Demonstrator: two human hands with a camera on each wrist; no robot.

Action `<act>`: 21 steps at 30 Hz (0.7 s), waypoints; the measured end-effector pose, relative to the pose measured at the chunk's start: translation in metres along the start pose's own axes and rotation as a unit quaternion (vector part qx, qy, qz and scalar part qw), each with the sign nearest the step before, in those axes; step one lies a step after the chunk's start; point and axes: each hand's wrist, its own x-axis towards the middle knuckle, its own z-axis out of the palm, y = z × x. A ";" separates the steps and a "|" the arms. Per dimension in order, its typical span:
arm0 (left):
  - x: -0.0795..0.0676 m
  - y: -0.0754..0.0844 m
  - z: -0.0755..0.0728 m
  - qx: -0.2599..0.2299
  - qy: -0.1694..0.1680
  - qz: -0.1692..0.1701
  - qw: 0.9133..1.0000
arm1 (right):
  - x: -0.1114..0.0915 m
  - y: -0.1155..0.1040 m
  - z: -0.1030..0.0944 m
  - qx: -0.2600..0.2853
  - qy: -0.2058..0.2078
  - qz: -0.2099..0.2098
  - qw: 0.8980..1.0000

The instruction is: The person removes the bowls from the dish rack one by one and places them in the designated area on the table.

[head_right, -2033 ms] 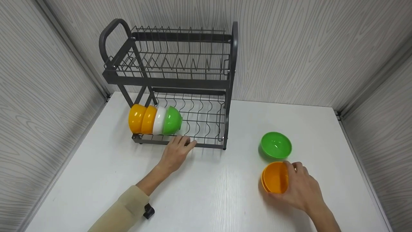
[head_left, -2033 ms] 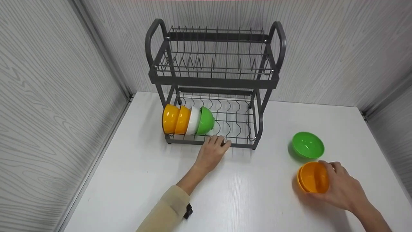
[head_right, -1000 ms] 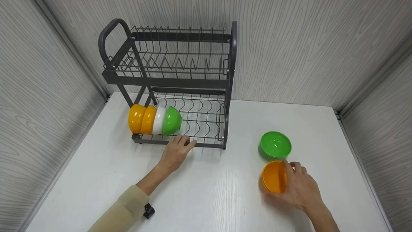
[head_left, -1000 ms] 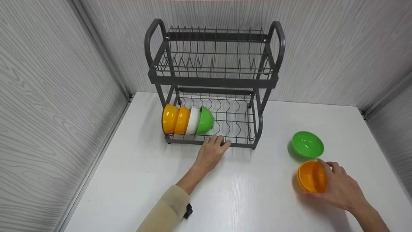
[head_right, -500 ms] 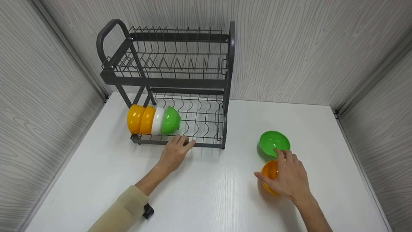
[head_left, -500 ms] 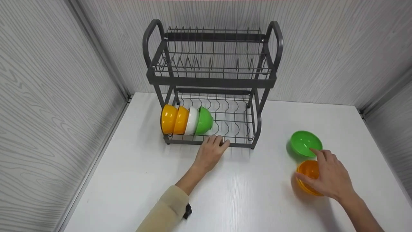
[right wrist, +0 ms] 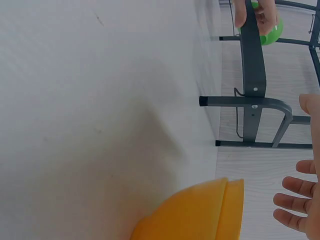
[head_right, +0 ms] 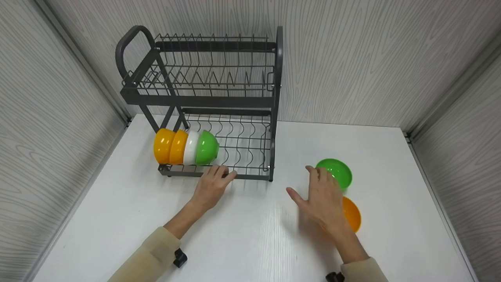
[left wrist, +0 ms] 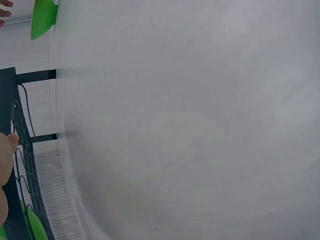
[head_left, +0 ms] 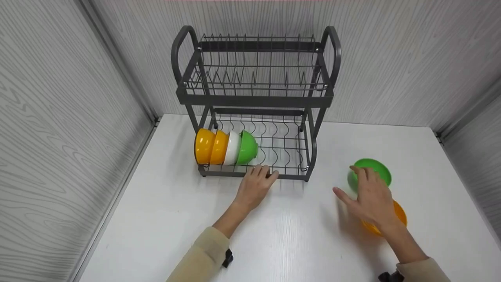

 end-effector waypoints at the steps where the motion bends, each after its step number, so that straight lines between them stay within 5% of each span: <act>1: 0.000 0.000 0.000 -0.001 0.000 0.000 1.000 | 0.003 -0.004 0.002 0.000 0.002 0.001 1.000; 11: 0.000 0.001 0.001 0.007 0.009 -0.006 1.000 | 0.026 -0.026 0.022 -0.043 0.058 -0.039 0.997; 21: 0.000 0.000 0.000 -0.002 0.016 -0.003 1.000 | 0.053 -0.041 0.036 -0.060 0.009 -0.022 0.998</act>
